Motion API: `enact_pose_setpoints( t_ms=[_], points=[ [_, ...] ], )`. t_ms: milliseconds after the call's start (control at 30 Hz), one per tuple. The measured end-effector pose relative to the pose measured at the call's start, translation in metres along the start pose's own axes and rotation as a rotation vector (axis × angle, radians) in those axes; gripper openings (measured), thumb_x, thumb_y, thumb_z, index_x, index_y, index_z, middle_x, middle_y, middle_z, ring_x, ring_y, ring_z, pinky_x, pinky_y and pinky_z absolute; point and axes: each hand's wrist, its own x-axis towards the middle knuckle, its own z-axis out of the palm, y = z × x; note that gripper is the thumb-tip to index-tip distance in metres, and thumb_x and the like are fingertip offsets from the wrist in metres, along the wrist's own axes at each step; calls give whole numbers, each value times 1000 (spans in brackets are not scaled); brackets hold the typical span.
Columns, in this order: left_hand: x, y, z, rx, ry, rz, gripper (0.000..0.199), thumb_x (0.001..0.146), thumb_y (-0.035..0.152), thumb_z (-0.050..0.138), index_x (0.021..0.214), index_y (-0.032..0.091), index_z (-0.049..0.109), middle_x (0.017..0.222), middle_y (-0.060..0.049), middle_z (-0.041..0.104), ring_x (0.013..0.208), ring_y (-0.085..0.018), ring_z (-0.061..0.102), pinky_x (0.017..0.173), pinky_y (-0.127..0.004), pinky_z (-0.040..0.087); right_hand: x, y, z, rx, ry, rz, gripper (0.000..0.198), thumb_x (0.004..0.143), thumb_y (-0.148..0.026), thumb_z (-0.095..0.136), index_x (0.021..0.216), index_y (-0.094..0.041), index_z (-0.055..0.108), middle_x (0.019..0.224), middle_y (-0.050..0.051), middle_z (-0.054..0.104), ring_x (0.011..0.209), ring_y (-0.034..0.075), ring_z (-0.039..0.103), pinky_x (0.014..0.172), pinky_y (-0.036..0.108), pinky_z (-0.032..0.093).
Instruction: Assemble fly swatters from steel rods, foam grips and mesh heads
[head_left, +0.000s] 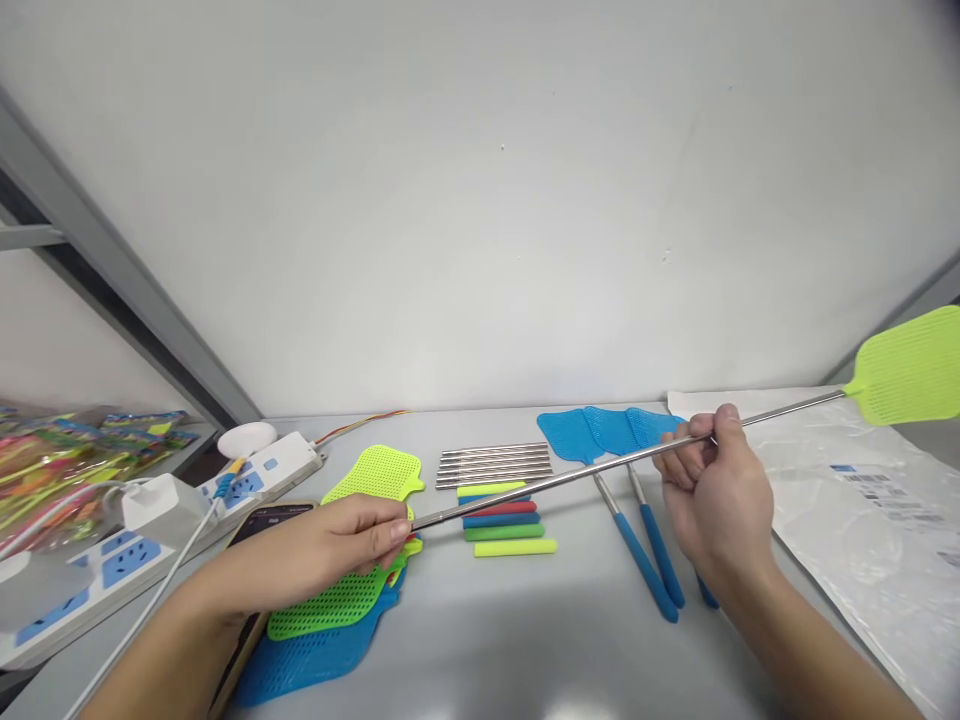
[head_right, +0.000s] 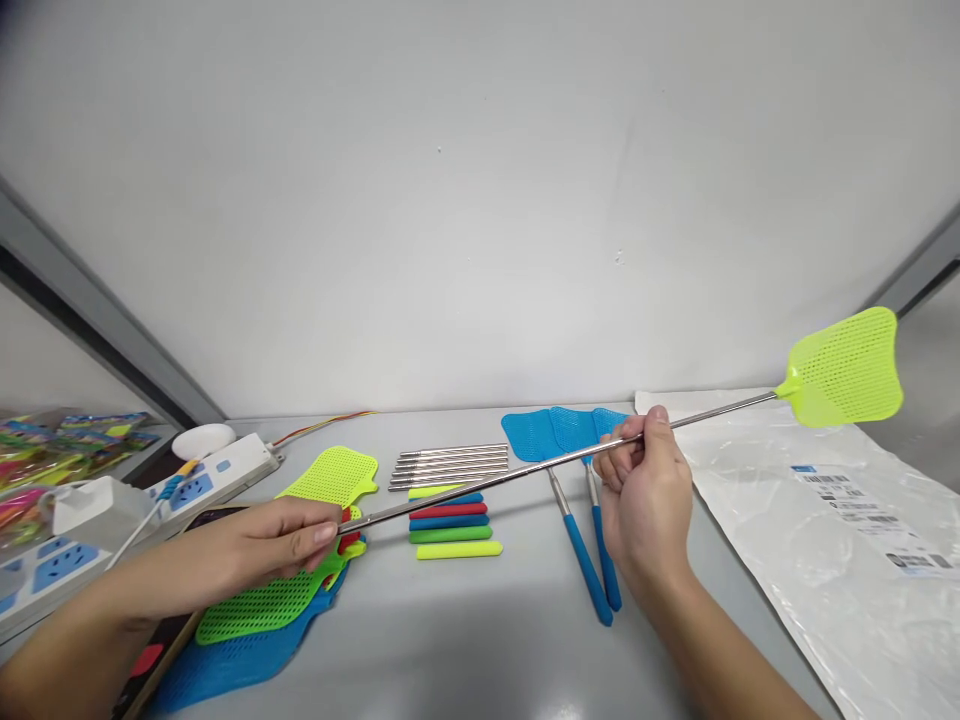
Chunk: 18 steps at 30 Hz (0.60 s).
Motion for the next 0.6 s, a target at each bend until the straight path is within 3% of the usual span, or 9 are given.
enact_pose_setpoints(
  t_ms=[133, 300, 467, 600],
  points=[
    [2, 9, 9, 65, 40, 11, 45, 95, 58, 38, 82, 20, 58, 79, 1, 51, 75, -14, 47, 69, -23, 40, -10, 2, 4, -24, -61, 74, 37, 96, -45, 48, 71, -20, 54, 47, -7, 32, 44, 8, 27, 45, 24, 26],
    [9, 35, 36, 51, 77, 16, 43, 96, 59, 34, 94, 25, 61, 78, 2, 49, 75, -14, 46, 71, -24, 38, -31, 15, 4, -103, -251, 154, 36, 93, -53, 51, 78, -20, 59, 48, -5, 39, 47, 9, 35, 47, 25, 27],
    [15, 55, 64, -121, -54, 56, 45, 97, 60, 30, 92, 23, 56, 69, 5, 44, 64, -11, 42, 62, -22, 36, -52, 24, 3, -228, -467, 294, 40, 94, -54, 48, 78, -20, 59, 46, -5, 40, 46, 8, 34, 47, 26, 23],
    [19, 56, 75, -223, -96, 71, 48, 96, 62, 29, 79, 21, 46, 67, 5, 41, 57, -10, 36, 53, -22, 33, -50, 21, 4, -275, -443, 291, 40, 94, -53, 49, 77, -19, 60, 45, -7, 33, 46, 8, 26, 47, 27, 18]
  ],
)
